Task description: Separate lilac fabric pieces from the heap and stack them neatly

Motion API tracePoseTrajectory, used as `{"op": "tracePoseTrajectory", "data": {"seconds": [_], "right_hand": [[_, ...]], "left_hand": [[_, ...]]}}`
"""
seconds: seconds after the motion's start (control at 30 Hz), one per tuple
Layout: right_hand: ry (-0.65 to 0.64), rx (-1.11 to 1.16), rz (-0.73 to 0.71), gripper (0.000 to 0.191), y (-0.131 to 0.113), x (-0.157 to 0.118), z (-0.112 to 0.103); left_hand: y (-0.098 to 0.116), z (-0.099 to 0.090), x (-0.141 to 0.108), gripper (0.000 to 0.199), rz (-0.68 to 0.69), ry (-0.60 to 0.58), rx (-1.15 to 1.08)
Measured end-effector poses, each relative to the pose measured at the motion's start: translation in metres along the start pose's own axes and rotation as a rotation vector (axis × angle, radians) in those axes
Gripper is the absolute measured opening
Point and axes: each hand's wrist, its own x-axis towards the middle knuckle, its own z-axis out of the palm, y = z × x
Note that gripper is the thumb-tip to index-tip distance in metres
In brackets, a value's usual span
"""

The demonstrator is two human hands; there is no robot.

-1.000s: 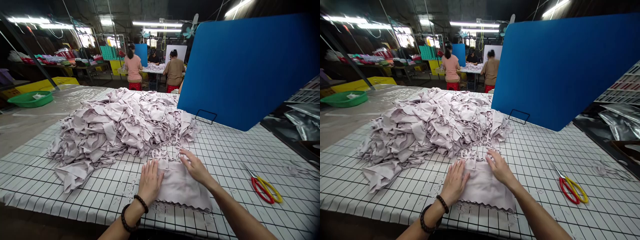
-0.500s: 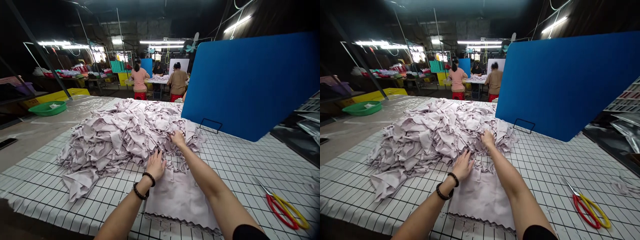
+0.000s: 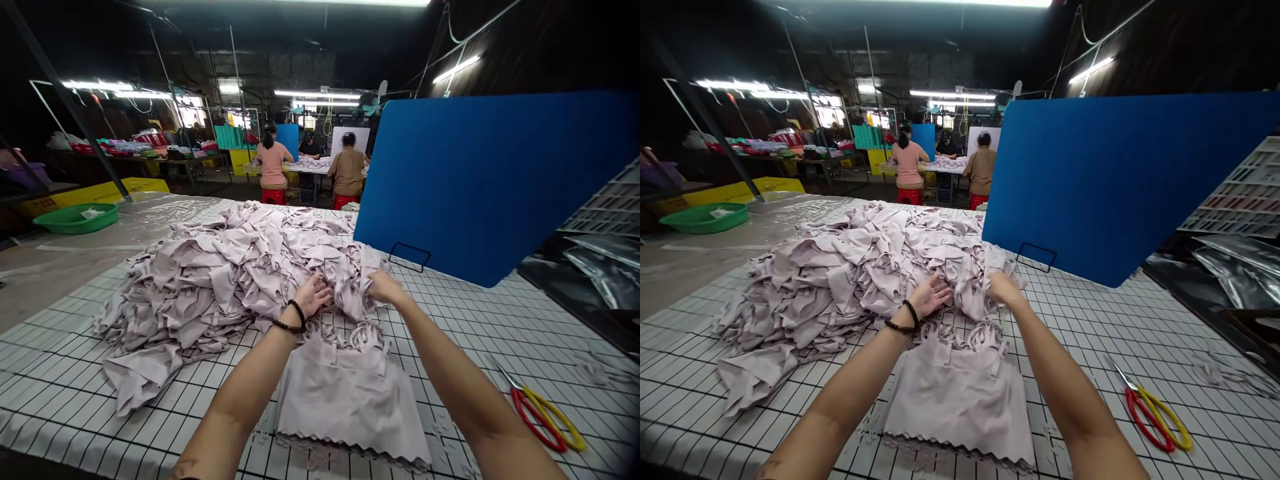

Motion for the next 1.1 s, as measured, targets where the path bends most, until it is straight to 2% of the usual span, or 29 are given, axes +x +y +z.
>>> {"op": "tracePoseTrajectory", "data": {"seconds": [0.07, 0.13, 0.23, 0.33, 0.4, 0.47, 0.57, 0.63, 0.73, 0.8, 0.83, 0.97, 1.07, 1.1], "right_hand": [[-0.066, 0.103, -0.092, 0.02, -0.017, 0.003, 0.018], [-0.13, 0.163, -0.121, 0.02, -0.027, 0.006, 0.036], [-0.116, 0.252, -0.133, 0.02, -0.02, 0.004, 0.05], [-0.076, 0.363, -0.173, 0.015, 0.001, -0.006, 0.046], [-0.078, 0.434, -0.214, 0.014, 0.013, -0.015, 0.036], [-0.069, 0.478, -0.284, 0.018, 0.019, -0.025, 0.026], [-0.05, 0.39, -0.404, 0.026, 0.026, -0.04, 0.019], [-0.071, 0.261, -0.449, 0.029, 0.033, -0.049, 0.02], [-0.113, 0.181, -0.437, 0.016, 0.047, -0.055, 0.02], [-0.122, 0.269, -0.38, 0.018, 0.058, -0.054, 0.011], [-0.129, 0.358, -0.359, 0.023, 0.063, -0.053, 0.003], [-0.187, 0.803, -0.373, 0.036, 0.071, -0.049, -0.03], [-0.294, 0.981, -0.39, 0.037, 0.061, -0.047, -0.045], [-0.331, 1.006, -0.389, 0.037, 0.056, -0.047, -0.047]], "left_hand": [[-0.005, 0.001, 0.007, 0.032, 0.007, 0.004, 0.063], [-0.012, -0.002, 0.006, 0.031, 0.03, 0.007, 0.146], [-0.021, -0.011, -0.001, 0.035, 0.091, -0.003, 0.302], [-0.03, -0.011, -0.005, 0.044, 0.181, -0.07, 0.477], [-0.036, -0.005, -0.003, 0.051, 0.236, -0.131, 0.566], [-0.042, 0.003, 0.002, 0.054, 0.332, -0.228, 0.746], [-0.05, 0.011, 0.011, 0.043, 0.496, -0.409, 1.126], [-0.054, 0.012, 0.017, 0.033, 0.538, -0.468, 1.276], [-0.054, 0.011, 0.022, 0.017, 0.542, -0.469, 1.33], [-0.049, 0.011, 0.022, 0.008, 0.553, -0.478, 1.353], [-0.046, 0.012, 0.02, 0.01, 0.557, -0.484, 1.359], [-0.029, 0.028, 0.0, 0.028, 0.646, -0.464, 1.288], [-0.021, 0.05, -0.017, 0.056, 0.693, -0.485, 1.05], [-0.02, 0.057, -0.021, 0.059, 0.683, -0.5, 0.979]]}}
